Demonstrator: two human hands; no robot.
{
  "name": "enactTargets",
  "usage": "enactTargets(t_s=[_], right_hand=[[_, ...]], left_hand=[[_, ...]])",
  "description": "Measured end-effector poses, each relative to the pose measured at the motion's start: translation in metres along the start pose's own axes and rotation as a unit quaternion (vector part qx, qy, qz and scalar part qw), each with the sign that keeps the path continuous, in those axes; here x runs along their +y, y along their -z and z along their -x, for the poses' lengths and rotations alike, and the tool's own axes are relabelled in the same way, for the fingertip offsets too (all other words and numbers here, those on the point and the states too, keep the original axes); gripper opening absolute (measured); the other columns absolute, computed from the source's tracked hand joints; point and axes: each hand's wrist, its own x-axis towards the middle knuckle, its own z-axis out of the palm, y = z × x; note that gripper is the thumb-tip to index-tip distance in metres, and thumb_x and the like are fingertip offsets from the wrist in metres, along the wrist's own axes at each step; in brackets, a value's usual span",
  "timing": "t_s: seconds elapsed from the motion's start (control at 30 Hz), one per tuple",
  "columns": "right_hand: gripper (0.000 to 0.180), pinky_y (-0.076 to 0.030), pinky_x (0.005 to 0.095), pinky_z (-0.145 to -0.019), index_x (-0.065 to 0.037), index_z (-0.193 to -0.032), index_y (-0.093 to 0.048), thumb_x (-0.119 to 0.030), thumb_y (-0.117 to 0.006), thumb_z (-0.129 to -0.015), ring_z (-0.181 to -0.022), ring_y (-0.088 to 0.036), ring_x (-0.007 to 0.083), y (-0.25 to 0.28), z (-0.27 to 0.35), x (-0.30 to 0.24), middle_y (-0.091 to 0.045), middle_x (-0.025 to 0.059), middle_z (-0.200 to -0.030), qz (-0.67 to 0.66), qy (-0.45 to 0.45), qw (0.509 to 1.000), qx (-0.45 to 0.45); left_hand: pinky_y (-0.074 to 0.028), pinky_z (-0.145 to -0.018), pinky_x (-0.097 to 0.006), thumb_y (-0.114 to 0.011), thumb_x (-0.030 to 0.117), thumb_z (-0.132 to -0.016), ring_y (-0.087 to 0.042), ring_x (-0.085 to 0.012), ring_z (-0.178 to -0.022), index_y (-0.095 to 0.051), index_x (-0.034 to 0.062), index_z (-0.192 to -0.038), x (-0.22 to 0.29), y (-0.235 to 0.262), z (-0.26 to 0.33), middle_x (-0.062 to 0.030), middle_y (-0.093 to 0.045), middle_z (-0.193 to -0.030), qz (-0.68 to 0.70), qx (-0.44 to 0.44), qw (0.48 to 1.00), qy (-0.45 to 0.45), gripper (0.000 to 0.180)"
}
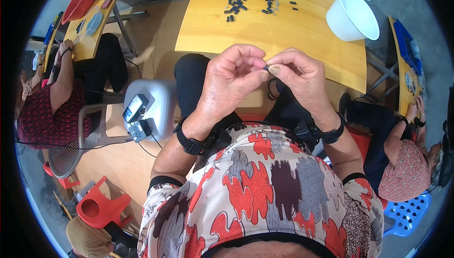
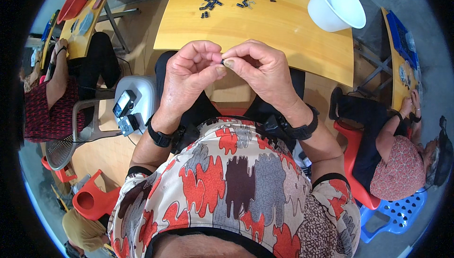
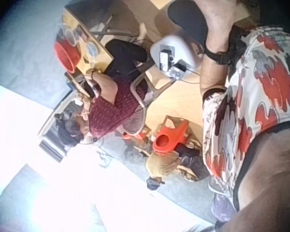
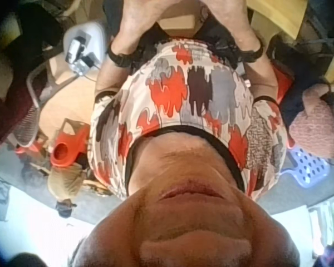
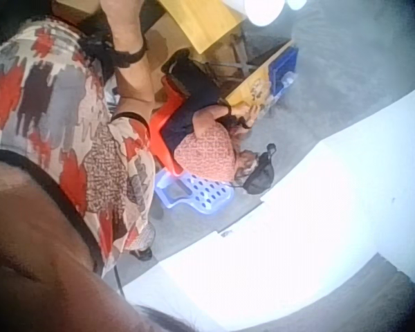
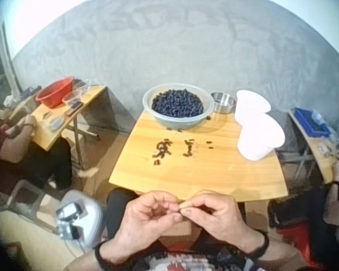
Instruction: Assembling small black plastic components by snapping pieces together.
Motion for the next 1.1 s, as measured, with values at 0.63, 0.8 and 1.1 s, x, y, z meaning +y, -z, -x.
enactTargets(t_s=[0.63,0.8,1.1], right_hand=[[0.013,-0.039,0.0164,-0.056,-0.001,-0.091,-0.061,-0.012,-0.061,-0.084,-0.061,-0.046,0.0030,0.001,0.000,0.000,-0.057,-0.0023,-0.073,-0.151,-0.067,0.985,0.049],[0.007,-0.045,0.0205,-0.068,0.001,-0.089,-0.058,-0.004,-0.059,-0.084,-0.074,-0.055,0.0068,-0.008,0.002,-0.007,-0.059,0.0020,-0.082,-0.034,0.015,0.998,0.046],[0.007,-0.048,0.0244,-0.074,0.003,-0.090,-0.056,0.006,-0.053,-0.083,-0.082,-0.059,0.0135,-0.015,0.001,-0.004,-0.062,0.0103,-0.090,-0.035,0.131,0.991,-0.004]], left_hand=[[-0.050,-0.073,-0.023,-0.063,-0.002,-0.078,-0.059,-0.0090,-0.080,-0.055,-0.0005,-0.101,0.006,-0.003,-0.002,-0.0046,-0.060,-0.089,0.082,-0.030,0.994,0.061,0.024],[-0.050,-0.066,-0.023,-0.062,0.000,-0.080,-0.060,-0.0094,-0.075,-0.055,0.0021,-0.101,0.001,0.004,0.000,-0.0030,-0.060,-0.089,0.121,-0.032,0.988,0.091,0.022],[-0.052,-0.067,-0.022,-0.059,0.001,-0.082,-0.061,-0.0089,-0.074,-0.053,0.0037,-0.107,0.003,0.005,0.001,-0.0043,-0.062,-0.090,0.133,-0.063,0.984,0.100,0.025]])
